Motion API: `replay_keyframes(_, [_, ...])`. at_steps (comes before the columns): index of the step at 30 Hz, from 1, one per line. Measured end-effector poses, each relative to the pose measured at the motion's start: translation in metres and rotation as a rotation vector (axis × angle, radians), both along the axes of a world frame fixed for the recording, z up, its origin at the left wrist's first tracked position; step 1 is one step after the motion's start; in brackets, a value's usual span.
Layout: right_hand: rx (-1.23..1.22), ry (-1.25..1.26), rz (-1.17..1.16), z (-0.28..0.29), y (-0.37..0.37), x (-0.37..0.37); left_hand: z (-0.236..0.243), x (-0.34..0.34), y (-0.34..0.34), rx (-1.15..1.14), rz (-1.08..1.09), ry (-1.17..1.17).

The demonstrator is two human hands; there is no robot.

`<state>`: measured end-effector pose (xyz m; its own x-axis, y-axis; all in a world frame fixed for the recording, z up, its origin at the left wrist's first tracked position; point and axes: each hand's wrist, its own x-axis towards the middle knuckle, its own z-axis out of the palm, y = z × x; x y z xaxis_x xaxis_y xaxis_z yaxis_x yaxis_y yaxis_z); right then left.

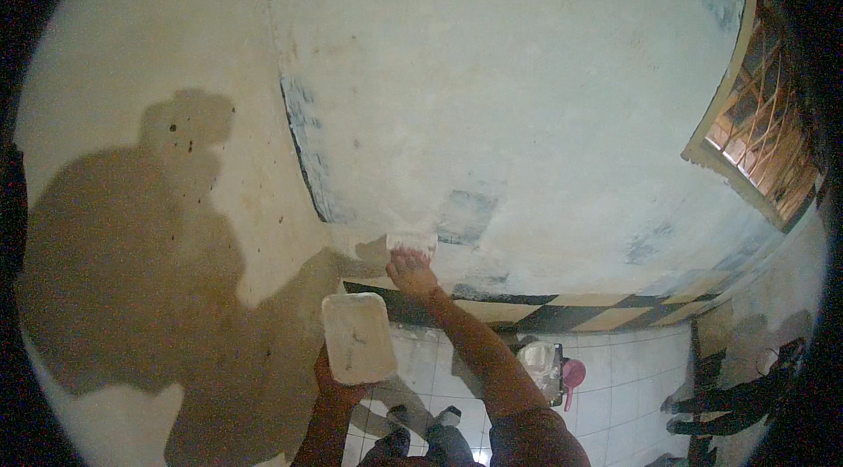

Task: The person applies plaster to a wall using a putty knife, repeatedly loading the tool from a plastic container and smoothing the mixture over a damaged section of the wall.

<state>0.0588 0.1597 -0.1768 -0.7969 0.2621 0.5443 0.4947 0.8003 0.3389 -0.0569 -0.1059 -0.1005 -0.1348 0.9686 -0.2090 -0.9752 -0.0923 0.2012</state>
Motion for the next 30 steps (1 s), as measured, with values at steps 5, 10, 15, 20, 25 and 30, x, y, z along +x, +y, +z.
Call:
replay_keyframes(5, [-0.269, 0.506, -0.096, 0.048, -0.044, 0.005, 0.007, -0.001, 0.0, 0.019, -0.008, 0.013])
replay_keyframes(10, [0.107, 0.637, -0.078, 0.172, -0.021, -0.011, 0.016, -0.001, -0.003, 0.059, -0.006, 0.006])
replay_keyframes(15, [-0.034, 0.276, -0.162, 0.118, 0.045, -0.019, 0.007, 0.0, -0.003, 0.089, -0.016, -0.086])
replay_keyframes(20, [-0.479, 0.083, -0.149, -0.016, 0.002, -0.01, 0.007, 0.002, -0.008, 0.04, -0.019, -0.074])
replay_keyframes(25, [0.091, 0.351, 0.112, 0.161, -0.023, -0.056, 0.003, -0.009, -0.015, 0.116, -0.005, -0.047])
replay_keyframes(30, [0.149, 0.199, -0.066, 0.131, 0.031, -0.059, -0.001, 0.001, -0.012, 0.055, 0.009, -0.033])
